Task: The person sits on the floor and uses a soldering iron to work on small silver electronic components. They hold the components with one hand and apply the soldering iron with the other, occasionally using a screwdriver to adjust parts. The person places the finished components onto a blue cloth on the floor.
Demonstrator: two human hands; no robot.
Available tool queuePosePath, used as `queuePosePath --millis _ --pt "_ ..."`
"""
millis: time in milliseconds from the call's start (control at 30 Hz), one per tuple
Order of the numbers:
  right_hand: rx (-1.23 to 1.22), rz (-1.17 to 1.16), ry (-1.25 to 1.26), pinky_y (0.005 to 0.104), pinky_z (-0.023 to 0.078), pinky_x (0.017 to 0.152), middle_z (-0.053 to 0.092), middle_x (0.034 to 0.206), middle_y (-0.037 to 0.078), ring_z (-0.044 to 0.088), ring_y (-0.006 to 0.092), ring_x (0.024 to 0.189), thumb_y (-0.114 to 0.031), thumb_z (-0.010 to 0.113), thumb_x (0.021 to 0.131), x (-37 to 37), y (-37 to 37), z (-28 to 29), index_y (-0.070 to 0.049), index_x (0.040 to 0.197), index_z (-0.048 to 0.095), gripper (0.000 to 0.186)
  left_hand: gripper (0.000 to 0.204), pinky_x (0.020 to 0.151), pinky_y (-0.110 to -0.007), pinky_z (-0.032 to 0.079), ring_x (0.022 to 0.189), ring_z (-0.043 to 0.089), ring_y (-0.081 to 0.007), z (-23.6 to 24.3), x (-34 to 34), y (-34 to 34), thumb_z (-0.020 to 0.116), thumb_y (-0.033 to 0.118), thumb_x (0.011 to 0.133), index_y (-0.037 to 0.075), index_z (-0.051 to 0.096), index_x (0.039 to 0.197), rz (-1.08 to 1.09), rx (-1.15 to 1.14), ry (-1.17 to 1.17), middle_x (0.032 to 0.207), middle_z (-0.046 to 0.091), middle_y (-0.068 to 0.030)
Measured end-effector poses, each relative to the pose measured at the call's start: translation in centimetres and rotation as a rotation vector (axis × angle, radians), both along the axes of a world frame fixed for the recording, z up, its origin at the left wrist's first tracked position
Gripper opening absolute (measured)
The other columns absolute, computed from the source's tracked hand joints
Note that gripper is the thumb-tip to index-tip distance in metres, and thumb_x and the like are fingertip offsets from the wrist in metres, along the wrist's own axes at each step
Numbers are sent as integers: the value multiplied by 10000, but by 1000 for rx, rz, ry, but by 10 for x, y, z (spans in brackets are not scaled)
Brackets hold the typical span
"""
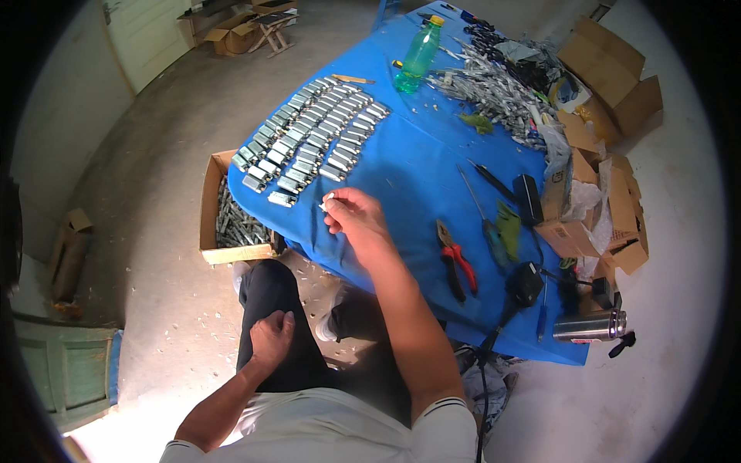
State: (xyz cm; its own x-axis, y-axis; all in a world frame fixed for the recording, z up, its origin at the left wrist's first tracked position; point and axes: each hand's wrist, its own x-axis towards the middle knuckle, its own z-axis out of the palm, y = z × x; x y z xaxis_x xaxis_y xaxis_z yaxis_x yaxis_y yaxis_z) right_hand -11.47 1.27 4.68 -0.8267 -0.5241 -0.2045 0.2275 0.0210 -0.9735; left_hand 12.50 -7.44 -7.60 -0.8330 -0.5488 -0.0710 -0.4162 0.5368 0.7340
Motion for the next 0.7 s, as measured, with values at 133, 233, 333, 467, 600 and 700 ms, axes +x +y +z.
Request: queuePosePath --millis 133,233,333,467,600,700 --pt "-310 14 -141 279 469 658 635 882 54 576 129 735 -107 659 881 15 21 5 -16 997 637 149 367 593 -503 439 629 591 -406 5 0 -1 550 337 916 51 568 686 -9 75 -47 605 585 -172" --pt "-397 18 -153 293 461 659 639 885 57 571 137 741 -91 659 876 25 31 8 -27 983 644 126 392 524 -458 407 568 547 -410 3 2 0 565 322 920 14 551 677 -17 67 17 583 532 -203" --pt "-440 24 -145 287 464 654 624 874 62 576 141 739 -82 647 883 36 39 9 -14 1009 625 145 393 530 -457 406 577 547 -413 4 4 1 565 322 921 10 551 683 -21 56 46 592 532 -211" --pt "-489 25 -138 294 444 649 635 881 63 563 142 742 -64 650 872 51 49 9 -30 995 630 130 372 588 -495 435 621 581 -414 6 4 2 556 323 913 38 559 674 -22 42 1 598 570 -191" --pt "-491 3 -80 296 448 643 637 881 61 568 143 735 -57 643 873 65 56 7 -29 1005 626 136 369 596 -495 444 640 587 -419 2 3 4 548 327 914 39 567 684 -27 33 -10 619 580 -197" --pt "-448 -46 -63 292 460 639 645 891 67 583 145 727 -50 631 879 75 63 3 -23 1009 629 133 368 595 -494 449 653 592 -420 -4 -2 11 536 329 915 45 572 685 -31 -12 -38 638 589 -199"
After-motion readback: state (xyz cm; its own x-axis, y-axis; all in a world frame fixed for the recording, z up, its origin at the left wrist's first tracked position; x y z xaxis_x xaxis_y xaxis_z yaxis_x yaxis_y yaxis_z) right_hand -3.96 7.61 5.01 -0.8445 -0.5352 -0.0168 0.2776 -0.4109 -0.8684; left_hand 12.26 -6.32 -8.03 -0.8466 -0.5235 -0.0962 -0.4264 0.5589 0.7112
